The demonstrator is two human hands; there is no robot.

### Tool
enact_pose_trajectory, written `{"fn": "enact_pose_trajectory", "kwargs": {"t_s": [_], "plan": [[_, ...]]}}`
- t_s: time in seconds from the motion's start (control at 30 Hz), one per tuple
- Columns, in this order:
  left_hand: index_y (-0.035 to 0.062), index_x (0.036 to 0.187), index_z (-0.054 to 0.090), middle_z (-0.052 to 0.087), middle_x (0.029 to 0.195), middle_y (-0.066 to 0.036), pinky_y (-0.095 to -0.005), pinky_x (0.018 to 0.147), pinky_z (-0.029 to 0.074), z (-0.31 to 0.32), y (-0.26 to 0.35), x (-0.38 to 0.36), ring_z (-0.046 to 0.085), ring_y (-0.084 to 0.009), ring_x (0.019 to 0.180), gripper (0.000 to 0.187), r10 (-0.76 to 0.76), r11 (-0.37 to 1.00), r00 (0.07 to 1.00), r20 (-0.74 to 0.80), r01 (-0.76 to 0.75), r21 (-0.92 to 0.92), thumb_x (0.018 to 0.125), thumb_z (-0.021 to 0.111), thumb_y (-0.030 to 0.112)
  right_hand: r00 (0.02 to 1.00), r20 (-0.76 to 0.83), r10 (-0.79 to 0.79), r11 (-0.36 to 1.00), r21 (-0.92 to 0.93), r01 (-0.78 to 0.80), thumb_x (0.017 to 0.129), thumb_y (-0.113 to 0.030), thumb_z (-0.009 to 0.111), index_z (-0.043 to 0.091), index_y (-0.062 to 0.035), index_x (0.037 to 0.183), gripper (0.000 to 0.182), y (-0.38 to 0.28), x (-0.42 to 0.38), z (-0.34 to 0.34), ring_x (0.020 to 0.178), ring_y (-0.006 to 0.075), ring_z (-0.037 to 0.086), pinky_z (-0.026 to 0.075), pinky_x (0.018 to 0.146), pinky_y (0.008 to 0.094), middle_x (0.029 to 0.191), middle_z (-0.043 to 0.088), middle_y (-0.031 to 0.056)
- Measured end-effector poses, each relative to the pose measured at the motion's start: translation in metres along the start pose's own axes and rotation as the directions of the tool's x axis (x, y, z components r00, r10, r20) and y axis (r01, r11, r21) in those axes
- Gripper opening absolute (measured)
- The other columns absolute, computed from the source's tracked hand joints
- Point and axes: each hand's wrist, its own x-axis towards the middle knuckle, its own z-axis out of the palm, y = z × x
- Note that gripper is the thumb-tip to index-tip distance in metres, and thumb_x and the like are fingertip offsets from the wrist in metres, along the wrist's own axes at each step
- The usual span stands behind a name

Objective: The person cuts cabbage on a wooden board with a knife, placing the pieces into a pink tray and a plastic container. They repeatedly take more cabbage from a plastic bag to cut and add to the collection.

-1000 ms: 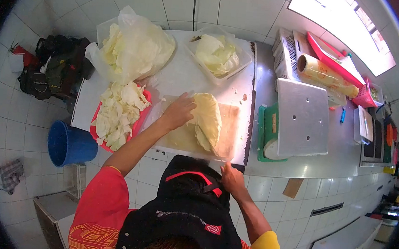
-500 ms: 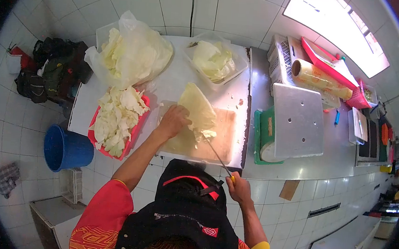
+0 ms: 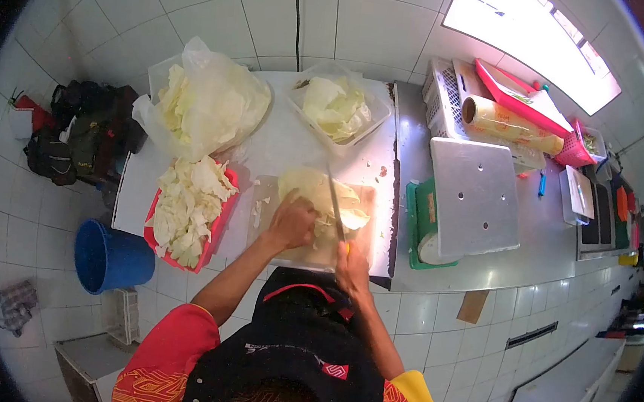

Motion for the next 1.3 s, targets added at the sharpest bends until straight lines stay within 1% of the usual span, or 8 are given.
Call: {"fn": "enact_pose_trajectory", "kwargs": {"t_s": [0.07, 0.17, 0.23, 0.33, 0.5, 0.83, 1.2, 1.3], "plan": [[0.0117, 0.091, 0.071, 0.065, 0.088, -0.009, -0.0484, 0.094, 0.047, 0.016, -0.003, -0.002, 0.067, -0.0310, 0.091, 0.017, 0.003, 1.000, 0.998, 0.069, -0.001, -0.030, 0.075, 0.069, 0.015, 0.994, 0.089, 0.065, 0.995, -0.080, -0.058, 0.105, -0.036, 0.047, 0.056, -0.0010, 0.109, 0.037, 0.005, -0.022, -0.013, 0.087, 0.0527, 0.062, 0.045, 0.072, 0.0571, 0.085, 0.064, 0.0314], [0.0089, 0.093, 0.069, 0.066, 0.090, -0.012, -0.0460, 0.084, 0.053, 0.018, 0.004, -0.002, 0.068, -0.0321, 0.085, 0.017, -0.099, 0.983, 0.991, 0.086, 0.111, -0.149, 0.078, 0.067, 0.017, 0.982, 0.098, 0.159, 0.974, -0.180, -0.140, 0.106, -0.038, 0.045, 0.055, -0.0021, 0.107, 0.037, 0.023, -0.063, -0.034, 0.085, 0.0561, 0.060, 0.044, 0.073, 0.0612, 0.082, 0.064, 0.0322], [0.0081, 0.094, 0.067, 0.066, 0.090, -0.012, -0.0458, 0.078, 0.054, 0.018, 0.004, 0.001, 0.068, -0.0327, 0.082, 0.017, -0.083, 0.984, 0.993, 0.086, 0.095, -0.152, 0.080, 0.066, 0.017, 0.969, 0.087, 0.230, 0.954, -0.215, -0.208, 0.106, -0.039, 0.045, 0.055, -0.0026, 0.105, 0.038, 0.027, -0.082, -0.044, 0.084, 0.0568, 0.060, 0.044, 0.073, 0.0626, 0.082, 0.064, 0.0326], [0.0082, 0.094, 0.067, 0.067, 0.090, -0.012, -0.0467, 0.075, 0.054, 0.019, 0.001, 0.005, 0.068, -0.0333, 0.081, 0.016, -0.059, 0.984, 0.995, 0.081, 0.072, -0.162, 0.081, 0.065, 0.018, 0.952, 0.162, 0.261, 0.937, -0.281, -0.209, 0.106, -0.040, 0.045, 0.054, -0.0031, 0.103, 0.039, 0.028, -0.076, -0.044, 0.087, 0.0568, 0.060, 0.043, 0.075, 0.0638, 0.084, 0.064, 0.0336], [0.0091, 0.094, 0.066, 0.069, 0.087, -0.011, -0.0478, 0.075, 0.053, 0.011, -0.004, 0.010, 0.069, -0.0323, 0.081, 0.015, -0.027, 0.983, 0.991, 0.130, 0.050, -0.176, 0.084, 0.063, 0.019, 0.958, 0.129, 0.257, 0.933, -0.291, -0.211, 0.107, -0.041, 0.043, 0.055, -0.0020, 0.102, 0.041, 0.017, -0.053, -0.020, 0.089, 0.0553, 0.061, 0.044, 0.075, 0.0625, 0.086, 0.065, 0.0334], [0.0093, 0.095, 0.066, 0.070, 0.084, -0.011, -0.0477, 0.074, 0.053, 0.009, -0.007, 0.013, 0.069, -0.0327, 0.081, 0.014, -0.030, 0.974, 0.993, 0.118, 0.055, -0.221, 0.086, 0.061, 0.019, 0.922, 0.186, 0.340, 0.866, -0.444, -0.231, 0.107, -0.039, 0.040, 0.049, -0.0005, 0.112, 0.040, 0.006, -0.047, -0.013, 0.089, 0.0579, 0.062, 0.047, 0.080, 0.0659, 0.089, 0.066, 0.0364], [0.0114, 0.097, 0.067, 0.070, 0.084, -0.010, -0.0473, 0.075, 0.054, 0.002, -0.017, 0.010, 0.069, -0.0330, 0.081, 0.013, -0.040, 0.988, 0.987, 0.153, 0.062, -0.142, 0.085, 0.062, 0.015, 0.870, 0.276, 0.407, 0.837, -0.494, -0.235, 0.106, -0.040, 0.044, 0.052, -0.0015, 0.108, 0.039, 0.000, -0.060, -0.068, 0.097, 0.0543, 0.062, 0.047, 0.081, 0.0622, 0.096, 0.066, 0.0341], [0.0131, 0.098, 0.069, 0.070, 0.087, -0.009, -0.0456, 0.079, 0.052, -0.002, -0.027, 0.010, 0.070, -0.0307, 0.086, 0.016, -0.017, 0.992, 0.986, 0.167, 0.038, -0.123, 0.084, 0.062, 0.011, 0.926, 0.252, 0.282, 0.843, -0.526, -0.114, 0.105, -0.044, 0.046, 0.054, -0.0052, 0.106, 0.039, 0.023, -0.057, -0.083, 0.085, 0.0517, 0.064, 0.048, 0.073, 0.0619, 0.086, 0.068, 0.0281]]}}
